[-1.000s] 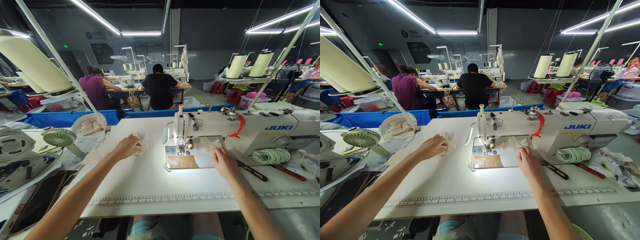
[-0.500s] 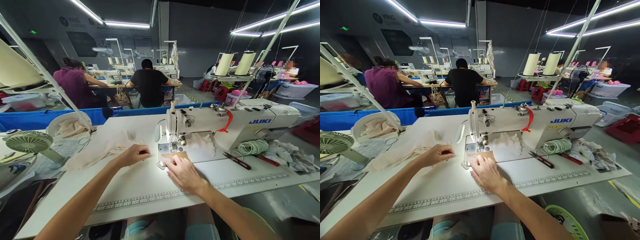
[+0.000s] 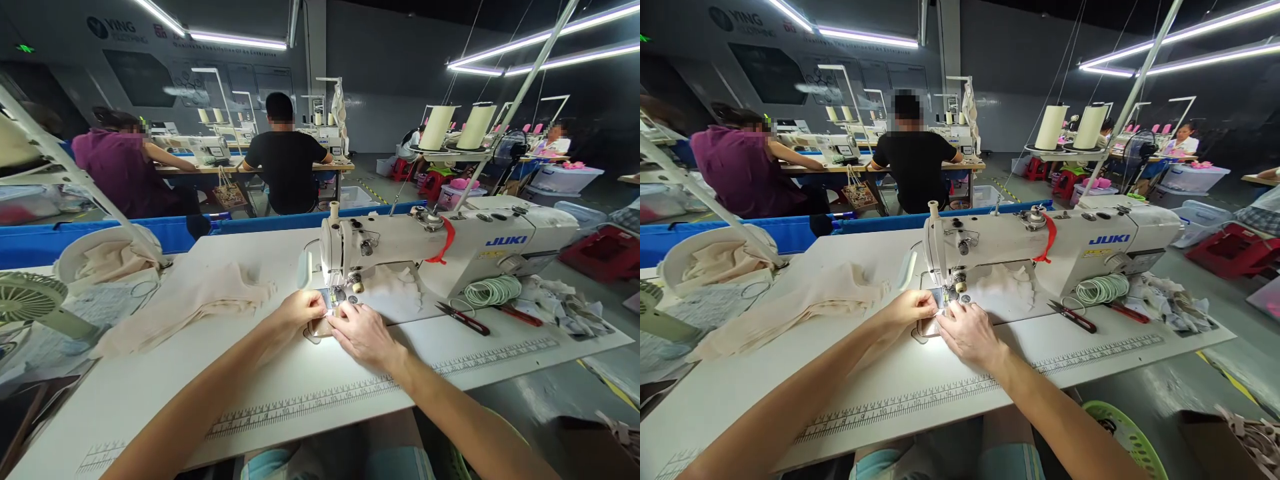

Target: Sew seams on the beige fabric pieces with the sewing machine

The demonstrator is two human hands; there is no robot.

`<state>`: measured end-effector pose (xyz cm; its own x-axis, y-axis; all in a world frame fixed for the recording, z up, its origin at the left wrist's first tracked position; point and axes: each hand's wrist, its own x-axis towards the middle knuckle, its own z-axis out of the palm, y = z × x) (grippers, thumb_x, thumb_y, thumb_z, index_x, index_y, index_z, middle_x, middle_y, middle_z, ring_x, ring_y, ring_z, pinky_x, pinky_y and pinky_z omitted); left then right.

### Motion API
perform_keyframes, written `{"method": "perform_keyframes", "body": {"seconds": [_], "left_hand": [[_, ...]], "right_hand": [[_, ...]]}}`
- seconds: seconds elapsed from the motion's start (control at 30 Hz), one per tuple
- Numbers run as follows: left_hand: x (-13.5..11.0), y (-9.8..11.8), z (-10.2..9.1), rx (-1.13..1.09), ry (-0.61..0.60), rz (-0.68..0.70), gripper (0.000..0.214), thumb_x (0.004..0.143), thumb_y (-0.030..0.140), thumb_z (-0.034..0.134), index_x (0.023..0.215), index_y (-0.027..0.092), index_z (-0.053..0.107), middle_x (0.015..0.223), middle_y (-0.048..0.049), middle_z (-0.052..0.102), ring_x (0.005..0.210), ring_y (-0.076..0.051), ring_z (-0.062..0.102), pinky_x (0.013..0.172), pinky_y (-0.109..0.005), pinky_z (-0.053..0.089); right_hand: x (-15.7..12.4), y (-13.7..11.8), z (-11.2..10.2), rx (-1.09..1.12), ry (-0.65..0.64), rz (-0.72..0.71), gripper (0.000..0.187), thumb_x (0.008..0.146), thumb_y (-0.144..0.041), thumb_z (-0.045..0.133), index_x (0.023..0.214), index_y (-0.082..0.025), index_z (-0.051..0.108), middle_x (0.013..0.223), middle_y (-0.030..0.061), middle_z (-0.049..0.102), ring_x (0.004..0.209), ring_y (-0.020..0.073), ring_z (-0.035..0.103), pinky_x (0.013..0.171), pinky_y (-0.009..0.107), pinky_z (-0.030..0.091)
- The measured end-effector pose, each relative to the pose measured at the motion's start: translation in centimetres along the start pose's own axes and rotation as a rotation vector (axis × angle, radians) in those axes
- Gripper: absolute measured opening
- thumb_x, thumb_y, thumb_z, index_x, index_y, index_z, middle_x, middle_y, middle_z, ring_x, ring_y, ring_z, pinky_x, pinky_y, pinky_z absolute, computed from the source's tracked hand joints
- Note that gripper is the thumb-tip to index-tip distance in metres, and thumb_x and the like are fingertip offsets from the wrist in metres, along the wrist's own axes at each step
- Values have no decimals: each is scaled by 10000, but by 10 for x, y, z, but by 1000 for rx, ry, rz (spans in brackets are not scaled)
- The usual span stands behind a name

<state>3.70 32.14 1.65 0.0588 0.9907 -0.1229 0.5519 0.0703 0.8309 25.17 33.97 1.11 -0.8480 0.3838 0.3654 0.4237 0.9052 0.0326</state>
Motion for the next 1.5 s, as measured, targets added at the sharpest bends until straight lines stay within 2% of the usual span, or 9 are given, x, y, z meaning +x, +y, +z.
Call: {"method": "perform_keyframes", "body": {"seconds": [0.1,0.43,0.63,0.87,0.97,1.1,1.17,1.33,1.5], "left_hand": [[-2,1,4,71,68,-45,149,735,335,611,700,192,583,711,-7,636,684,-168,565,582,-263,393],[-4,19,6,190,93,-163,108,755,309,605,717,210,626,738,-6,688,734,-196,599,640,-291,406],[-9,26,8,231,125,-156,108,779,295,586,730,217,641,702,7,684,694,-185,607,611,-277,396],[-8,24,8,274,126,-136,108,813,261,582,735,214,639,726,5,689,725,-198,629,621,-288,414],[-12,23,9,460,189,17,113,856,239,555,799,205,647,831,-28,698,794,-224,638,665,-316,455],[-28,16,19,744,294,537,286,973,171,370,882,174,642,1001,-100,678,916,-241,611,768,-361,528],[-38,10,28,802,301,683,314,978,127,333,924,155,641,1030,-123,674,926,-242,610,784,-371,554],[-51,-4,41,854,331,696,283,928,80,374,1028,119,637,1050,-143,668,897,-238,628,776,-360,587],[-48,-1,40,913,294,702,268,926,102,391,1008,110,646,998,-138,668,914,-250,631,801,-369,594]], "right_hand": [[-1,1,0,-2,31,-14,227,1012,-296,469,1037,-193,669,933,56,588,746,179,458,668,329,321],[-9,6,0,35,88,72,212,988,-199,467,873,-183,645,895,62,607,741,188,502,684,341,386],[-7,4,0,52,86,90,208,972,-200,489,1056,-168,677,910,68,603,724,187,479,657,342,373],[-2,1,-3,3,-27,103,265,982,-259,518,1185,-208,680,940,60,586,706,176,458,635,326,330],[0,-1,-4,-24,-51,103,242,990,-252,506,1144,-208,689,955,63,594,706,174,470,636,323,326],[2,-1,-3,-27,-58,104,206,997,-264,498,982,-190,689,960,63,594,699,167,471,654,330,337],[1,-1,-3,-21,-59,106,221,1007,-261,483,965,-189,687,954,65,591,711,170,476,667,335,343],[0,-2,-5,18,-63,125,257,1016,-230,465,1138,-200,690,967,69,587,711,172,465,662,329,346],[2,-1,-4,14,-46,131,259,1017,-238,470,1139,-200,695,946,60,596,693,169,467,653,326,345]]}}
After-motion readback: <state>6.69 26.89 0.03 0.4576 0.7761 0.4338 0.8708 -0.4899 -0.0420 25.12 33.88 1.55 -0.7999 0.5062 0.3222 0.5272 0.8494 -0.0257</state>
